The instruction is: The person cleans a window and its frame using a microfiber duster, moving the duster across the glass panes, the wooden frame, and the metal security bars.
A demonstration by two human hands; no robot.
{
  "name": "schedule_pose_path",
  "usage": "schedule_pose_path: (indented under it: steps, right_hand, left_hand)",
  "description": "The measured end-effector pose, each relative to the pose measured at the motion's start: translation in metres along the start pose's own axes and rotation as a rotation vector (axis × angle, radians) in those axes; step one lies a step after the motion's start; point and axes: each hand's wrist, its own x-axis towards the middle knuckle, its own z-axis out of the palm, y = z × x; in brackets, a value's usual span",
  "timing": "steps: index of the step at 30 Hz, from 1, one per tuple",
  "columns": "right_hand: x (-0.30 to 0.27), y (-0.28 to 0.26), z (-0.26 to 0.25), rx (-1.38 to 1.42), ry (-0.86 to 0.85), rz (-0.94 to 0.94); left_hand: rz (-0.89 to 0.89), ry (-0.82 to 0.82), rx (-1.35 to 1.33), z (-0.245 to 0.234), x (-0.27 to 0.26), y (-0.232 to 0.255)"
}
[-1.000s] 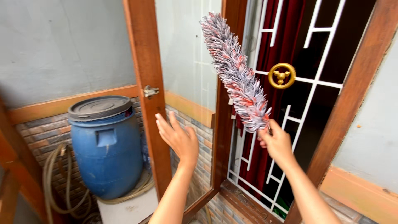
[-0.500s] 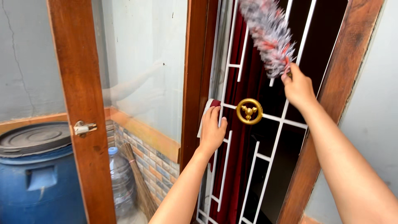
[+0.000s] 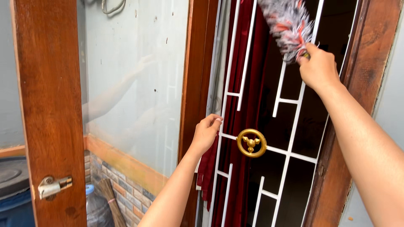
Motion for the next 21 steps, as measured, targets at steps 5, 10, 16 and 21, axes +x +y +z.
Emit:
schedule_pose_path:
  steps: [5, 10, 16, 21]
  right_hand:
    - [-0.073, 0.006, -0.014, -0.309, -0.405, 0.287]
    - [-0.126, 0.035, -0.061, -0.528, -0.496, 0.259]
    - [-0.097, 0.028, -0.089, -0.415, -0.088, 0.133]
    - [-0.201, 0.014, -0.091, -0.537, -0.438, 0.328]
  left_hand:
    - [0.012, -0.053, -0.001, -0.008, 0.001, -0.017]
    - [0.135, -0.098, 0.060, 0.025, -0.001, -0.041]
    - [0.134, -0.244, -0.064, 0.049, -0.012, -0.018]
    - [0.053, -0.350, -0.221, 0.055, -0.032, -0.023]
